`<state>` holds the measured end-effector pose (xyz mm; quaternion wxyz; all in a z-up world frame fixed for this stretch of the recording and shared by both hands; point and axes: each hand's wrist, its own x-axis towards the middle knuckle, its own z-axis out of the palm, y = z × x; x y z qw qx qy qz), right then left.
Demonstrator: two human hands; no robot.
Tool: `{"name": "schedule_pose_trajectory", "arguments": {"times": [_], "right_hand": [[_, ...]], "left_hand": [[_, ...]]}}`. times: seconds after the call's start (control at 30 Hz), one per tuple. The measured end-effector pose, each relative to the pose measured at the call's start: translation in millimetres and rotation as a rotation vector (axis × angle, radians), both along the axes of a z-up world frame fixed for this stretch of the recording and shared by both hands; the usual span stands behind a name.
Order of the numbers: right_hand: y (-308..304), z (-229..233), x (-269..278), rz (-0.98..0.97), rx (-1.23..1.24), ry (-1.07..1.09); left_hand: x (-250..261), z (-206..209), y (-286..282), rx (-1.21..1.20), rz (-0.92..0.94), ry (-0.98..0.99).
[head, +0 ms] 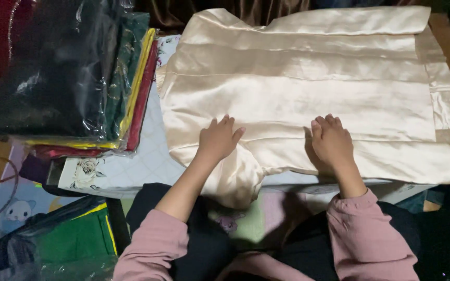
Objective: Unfolding, smoothing, and folding a cream-colored satin garment
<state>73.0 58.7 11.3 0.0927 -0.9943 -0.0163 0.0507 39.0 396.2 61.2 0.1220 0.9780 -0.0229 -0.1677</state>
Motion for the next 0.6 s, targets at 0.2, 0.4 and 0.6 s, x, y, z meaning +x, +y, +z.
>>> {"name": "schedule_pose_trajectory", "arguments": {"times": [0.2, 0.4, 0.6], "right_hand": [[106, 80, -7, 0.332, 0.432, -0.241], [142, 27, 33, 0.454, 0.277, -0.035], [93, 5, 65, 0.244, -0.001, 0.032]], "left_hand": [[20, 11, -43, -0.266, -0.174, -0.468], [33, -13, -39, -0.102, -0.095, -0.268], [40, -14, 2, -0.078, 0.044, -0.145]]}}
